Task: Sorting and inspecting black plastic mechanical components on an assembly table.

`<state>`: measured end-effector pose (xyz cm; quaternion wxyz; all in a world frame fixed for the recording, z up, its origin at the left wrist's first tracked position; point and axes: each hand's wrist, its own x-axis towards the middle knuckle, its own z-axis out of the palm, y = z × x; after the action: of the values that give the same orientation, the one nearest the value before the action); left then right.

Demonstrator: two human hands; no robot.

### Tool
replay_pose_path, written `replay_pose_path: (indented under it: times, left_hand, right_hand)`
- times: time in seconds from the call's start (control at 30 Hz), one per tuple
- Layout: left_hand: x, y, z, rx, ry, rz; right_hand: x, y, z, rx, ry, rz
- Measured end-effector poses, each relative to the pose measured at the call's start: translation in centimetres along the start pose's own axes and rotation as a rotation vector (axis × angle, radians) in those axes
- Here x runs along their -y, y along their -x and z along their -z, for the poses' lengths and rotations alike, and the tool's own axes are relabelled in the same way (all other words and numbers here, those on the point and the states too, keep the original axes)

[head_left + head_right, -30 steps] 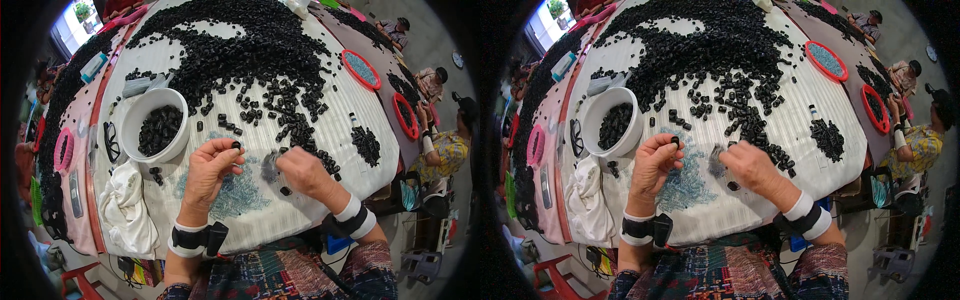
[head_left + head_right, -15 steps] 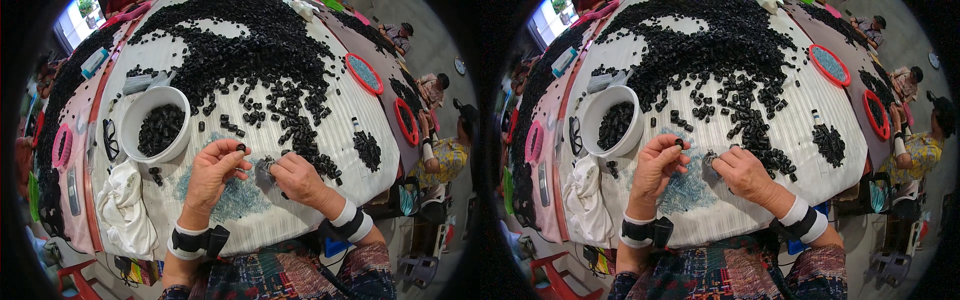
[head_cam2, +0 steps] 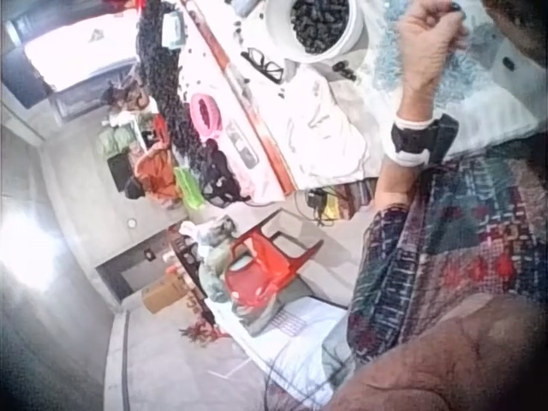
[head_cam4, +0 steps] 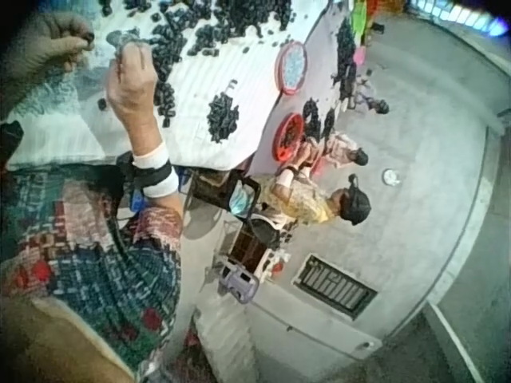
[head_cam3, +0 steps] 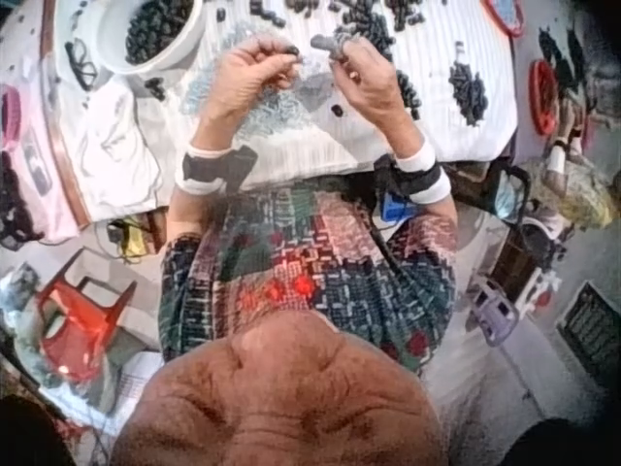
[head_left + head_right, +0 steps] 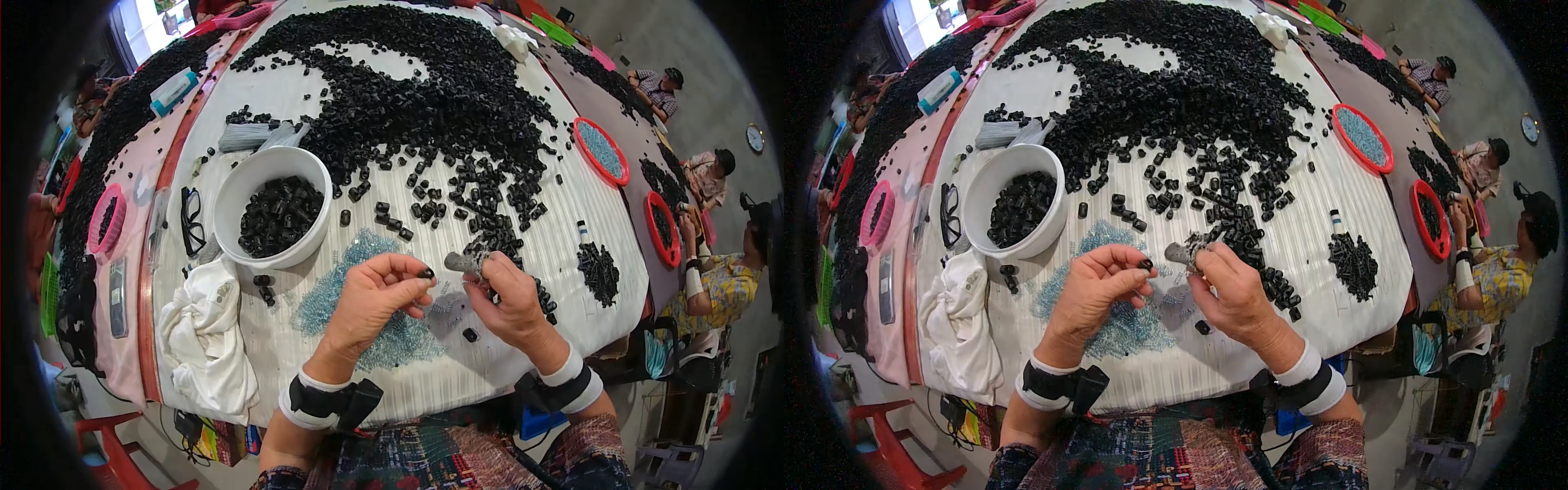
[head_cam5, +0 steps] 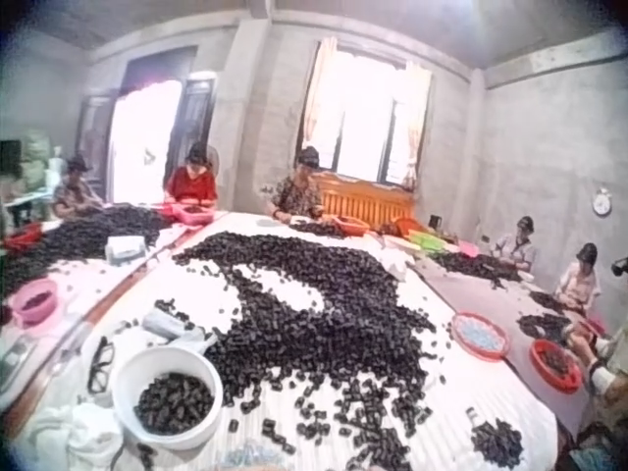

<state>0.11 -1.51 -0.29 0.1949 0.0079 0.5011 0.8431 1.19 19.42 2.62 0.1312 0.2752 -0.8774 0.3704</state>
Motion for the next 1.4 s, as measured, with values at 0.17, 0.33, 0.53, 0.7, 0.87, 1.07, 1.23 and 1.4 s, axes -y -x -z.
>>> replay_pose_path:
  times: [0.17,0.33,0.53,0.7,0.87,1.07,1.23,1.4]
  left_hand:
    - [0.1,0.4,-0.4,0.055,-0.021,-0.019]
    - [-0.1,0.3,-0.7,0.076,-0.035,-0.059]
    - [0.1,0.4,-0.8,0.020,-0.053,-0.079]
    - [0.1,0.4,-0.6,0.011,-0.173,-0.100]
    - [0.0,0.3,-0.9,0.030,-0.050,-0.081]
    - [0.4,0.1,-0.3,0.070,0.008,-0.080]
    - [-0.1,-0.1,0.0,-0.052,0.108,-0.114]
    - [-0.1,-0.5,0.2,-0.140,0.183,-0.181]
  right_hand:
    - [2.0,-1.6,0.1,-0.097,-0.119,-0.006]
    - [2.6,-2.4,-0.4,-0.124,-0.074,0.071]
    - [2.6,-2.5,-0.5,-0.076,0.072,0.149]
    - [2.8,-2.7,-1.0,-0.048,0.134,0.239]
    - [2.3,-2.0,-1.7,-0.150,0.042,0.100]
    - [1.3,-2.4,-1.6,-0.157,0.079,0.330]
    - [0.9,-3.9,-0.9,-0.197,0.015,0.097]
    - [-3.6,-5.8,-2.0,-0.070,0.201,0.072]
